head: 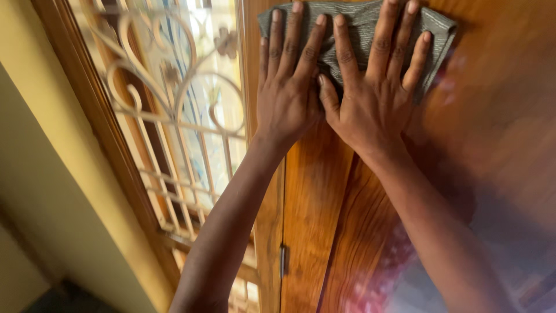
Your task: The person wipes the wooden door and its metal security grille with a cloth. They clean the door frame, the flat door surface, and the grille bars, moving the cloth across different sections of the door.
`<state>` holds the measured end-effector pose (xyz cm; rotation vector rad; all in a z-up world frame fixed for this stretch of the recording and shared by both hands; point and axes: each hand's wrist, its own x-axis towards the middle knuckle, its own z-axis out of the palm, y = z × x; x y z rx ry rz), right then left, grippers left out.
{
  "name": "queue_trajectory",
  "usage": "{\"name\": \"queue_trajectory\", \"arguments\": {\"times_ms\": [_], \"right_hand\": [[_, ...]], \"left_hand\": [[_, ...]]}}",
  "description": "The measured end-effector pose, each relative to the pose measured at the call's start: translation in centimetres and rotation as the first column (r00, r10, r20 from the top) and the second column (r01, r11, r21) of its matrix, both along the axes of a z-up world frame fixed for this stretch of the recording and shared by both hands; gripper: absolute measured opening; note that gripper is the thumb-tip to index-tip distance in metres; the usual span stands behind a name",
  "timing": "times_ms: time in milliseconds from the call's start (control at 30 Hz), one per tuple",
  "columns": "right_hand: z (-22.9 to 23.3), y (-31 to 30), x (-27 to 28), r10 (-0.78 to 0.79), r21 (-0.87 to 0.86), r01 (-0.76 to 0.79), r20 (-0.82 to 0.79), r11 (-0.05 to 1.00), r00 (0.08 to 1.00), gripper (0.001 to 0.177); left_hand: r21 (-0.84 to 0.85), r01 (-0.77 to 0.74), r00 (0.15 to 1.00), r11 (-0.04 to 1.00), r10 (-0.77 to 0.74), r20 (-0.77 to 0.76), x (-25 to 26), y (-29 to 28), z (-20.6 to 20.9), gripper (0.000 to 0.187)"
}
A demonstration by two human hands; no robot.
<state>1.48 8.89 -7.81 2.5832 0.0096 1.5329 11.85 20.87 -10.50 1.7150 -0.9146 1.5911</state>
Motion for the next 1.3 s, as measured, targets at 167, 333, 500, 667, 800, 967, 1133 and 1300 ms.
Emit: {"name": "queue_trajectory", "arguments": {"times_ms": [167, 333, 500, 667, 800, 967, 1133, 1300], "right_hand": [[-7.2, 0.4, 1.9, -0.086, -0.032, 0.086, -0.002, 0.996, 0.996, 0.061], [-16.4, -0.4, 2.0, -0.105, -0.150, 0.112, 0.057, 0.982, 0.993, 0.059], [-27.2, -2.1, 1.7, -0.128, -0.230, 0.117, -0.031, 0.966, 0.991, 0.058], [-38.7, -4.0, 1.1, -0.089, -0.311, 0.064, -0.067, 0.948, 0.994, 0.058], [-47.3, -6.7, -0.9, -0.078, -0.392, 0.023, -0.125, 0.920, 0.989, 0.060], [-51.0, -11.6, -4.8, -0.055, -0.174, -0.001, -0.314, 0.985, 0.948, 0.060], [-42.5, -16.0, -7.0, -0.246, -0.228, 0.217, -0.104, 0.949, 0.964, 0.062], [-25.7, -15.8, -7.1, -0.323, -0.184, 0.305, -0.078, 0.934, 0.943, 0.069]], "left_hand": [[-0.007, 0.007, 0.993, 1.000, -0.008, -0.116, 0.9, 0.5, -7.9, 0.047], [0.034, -0.009, 0.958, 0.999, 0.019, -0.287, -0.8, 0.2, -16.3, 0.057], [0.104, 0.019, 0.908, 0.994, 0.026, -0.418, -1.9, 0.3, -26.2, 0.061], [0.161, -0.002, 0.847, 0.987, 0.087, -0.524, -3.7, -0.5, -36.7, 0.059], [0.399, -0.069, 0.772, 0.914, 0.302, -0.559, -7.0, -0.8, -43.5, 0.056], [0.325, 0.154, 0.797, 0.933, 0.077, -0.599, -9.9, -2.4, -45.5, 0.060], [0.410, 0.049, 0.932, 0.911, 0.106, -0.347, -8.2, -7.0, -37.3, 0.062], [0.543, -0.052, 0.945, 0.838, 0.217, -0.244, -7.0, -9.0, -23.2, 0.065]]}}
